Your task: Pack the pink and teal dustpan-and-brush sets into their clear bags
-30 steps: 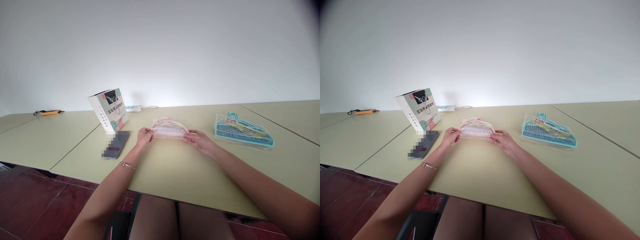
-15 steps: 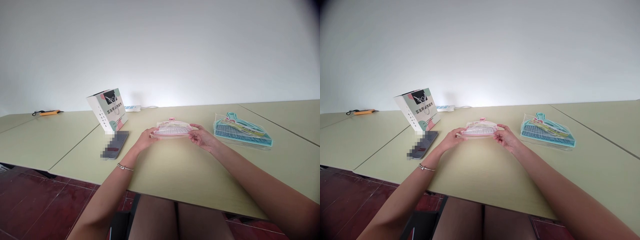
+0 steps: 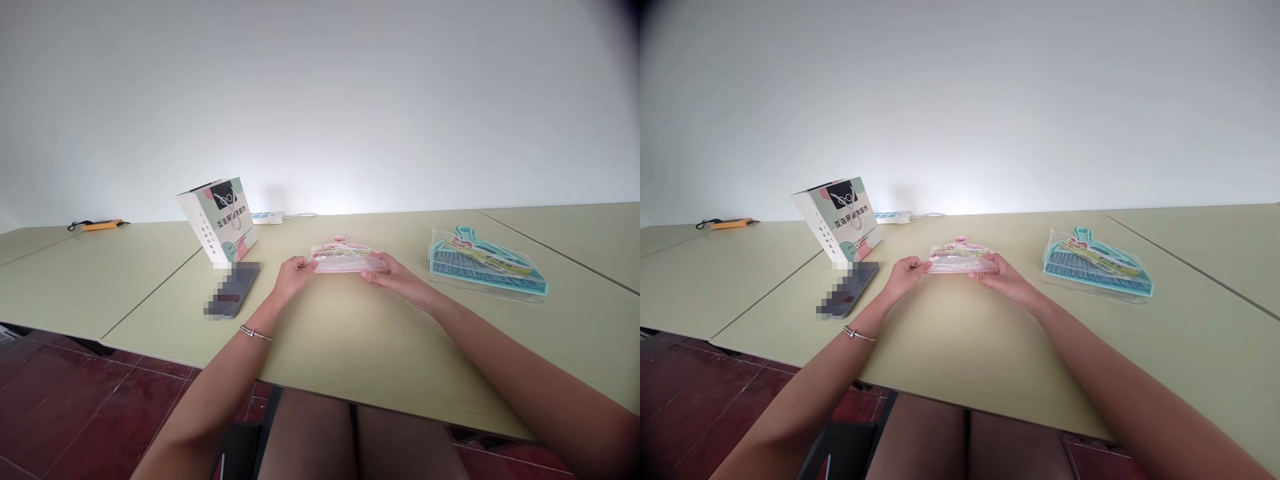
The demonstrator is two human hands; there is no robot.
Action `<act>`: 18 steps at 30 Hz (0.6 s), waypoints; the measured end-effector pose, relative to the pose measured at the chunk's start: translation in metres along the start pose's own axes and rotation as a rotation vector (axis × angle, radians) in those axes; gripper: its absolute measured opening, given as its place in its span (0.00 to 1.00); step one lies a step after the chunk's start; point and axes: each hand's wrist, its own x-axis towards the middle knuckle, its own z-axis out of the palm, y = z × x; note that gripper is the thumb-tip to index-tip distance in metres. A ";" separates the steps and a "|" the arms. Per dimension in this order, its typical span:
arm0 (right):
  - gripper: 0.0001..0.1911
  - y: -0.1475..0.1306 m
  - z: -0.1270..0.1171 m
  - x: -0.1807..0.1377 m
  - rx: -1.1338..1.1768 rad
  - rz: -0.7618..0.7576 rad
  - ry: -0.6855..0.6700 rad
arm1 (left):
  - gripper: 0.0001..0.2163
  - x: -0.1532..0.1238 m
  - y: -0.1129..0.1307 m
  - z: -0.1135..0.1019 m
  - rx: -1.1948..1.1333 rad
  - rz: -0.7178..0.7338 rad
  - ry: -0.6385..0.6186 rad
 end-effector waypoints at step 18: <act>0.44 -0.006 0.004 -0.005 0.034 -0.186 0.099 | 0.25 -0.002 0.004 -0.018 -0.654 -0.103 -0.501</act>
